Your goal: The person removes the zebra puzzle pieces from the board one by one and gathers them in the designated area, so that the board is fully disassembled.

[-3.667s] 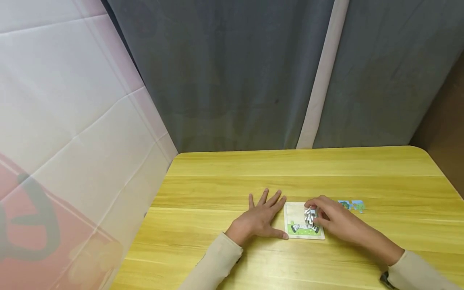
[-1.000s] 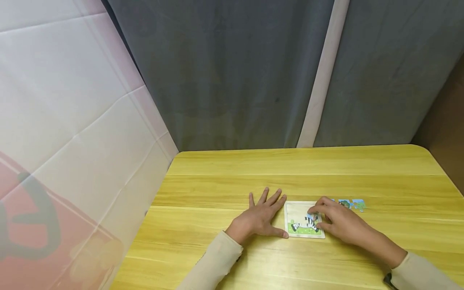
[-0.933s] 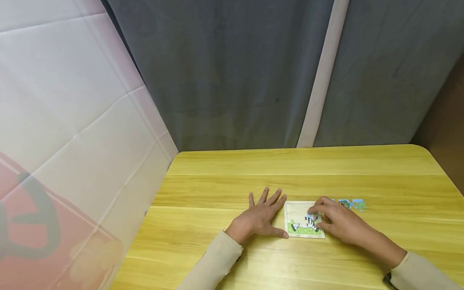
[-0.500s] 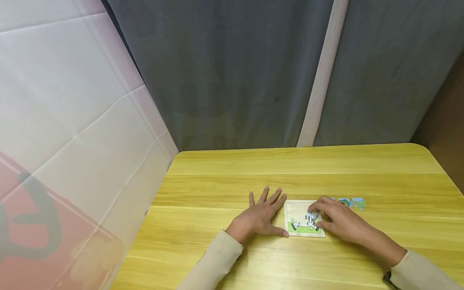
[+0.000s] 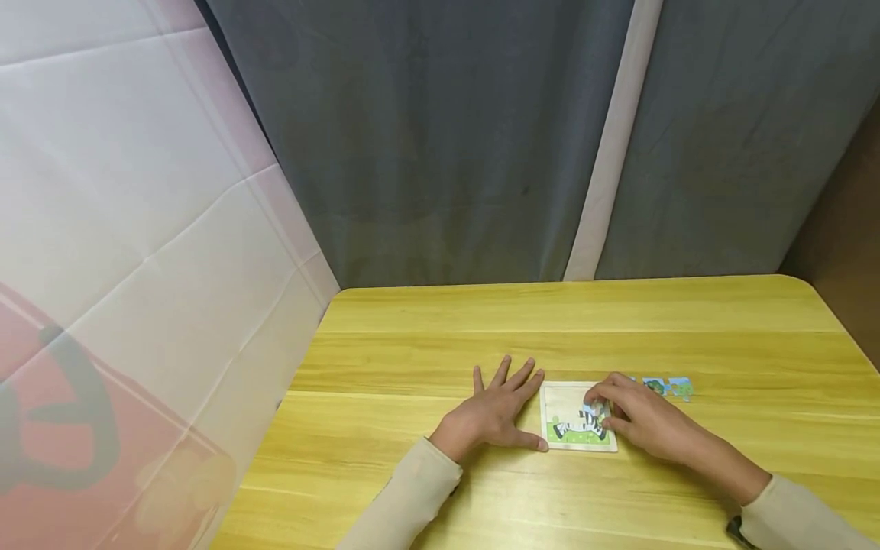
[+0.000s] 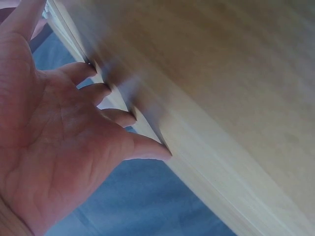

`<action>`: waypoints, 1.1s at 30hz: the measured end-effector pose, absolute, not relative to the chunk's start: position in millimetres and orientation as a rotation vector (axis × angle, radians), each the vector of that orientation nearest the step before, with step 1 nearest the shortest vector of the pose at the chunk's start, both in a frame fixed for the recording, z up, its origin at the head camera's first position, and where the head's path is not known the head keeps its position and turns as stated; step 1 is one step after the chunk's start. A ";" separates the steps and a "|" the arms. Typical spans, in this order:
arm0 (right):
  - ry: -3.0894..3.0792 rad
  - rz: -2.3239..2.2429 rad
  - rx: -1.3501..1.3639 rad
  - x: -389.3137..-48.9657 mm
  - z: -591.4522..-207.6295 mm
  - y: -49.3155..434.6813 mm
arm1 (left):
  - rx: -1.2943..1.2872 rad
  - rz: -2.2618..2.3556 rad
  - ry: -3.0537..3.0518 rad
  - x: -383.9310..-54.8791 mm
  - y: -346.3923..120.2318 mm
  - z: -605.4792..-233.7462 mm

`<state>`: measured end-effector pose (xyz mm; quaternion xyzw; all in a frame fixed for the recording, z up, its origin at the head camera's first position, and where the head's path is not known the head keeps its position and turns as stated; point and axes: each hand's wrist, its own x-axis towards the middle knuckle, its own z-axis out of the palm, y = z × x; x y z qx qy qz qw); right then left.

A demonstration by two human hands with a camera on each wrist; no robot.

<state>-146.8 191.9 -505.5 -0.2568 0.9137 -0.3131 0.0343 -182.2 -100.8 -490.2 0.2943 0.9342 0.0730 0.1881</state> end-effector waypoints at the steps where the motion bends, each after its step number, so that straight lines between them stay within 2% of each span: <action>1: 2.814 -0.962 -0.794 -146.3 -505.1 192.4 | 0.828 0.207 2.627 -182.2 -101.0 -490.2; 11: 2.877 -1.003 -0.816 -141.2 -499.2 207.9 | 0.829 0.221 2.616 -182.0 -102.3 -491.5; 33: 3.091 -0.917 -0.726 -128.7 -510.2 287.0 | 0.829 0.228 2.614 -182.6 -100.3 -490.4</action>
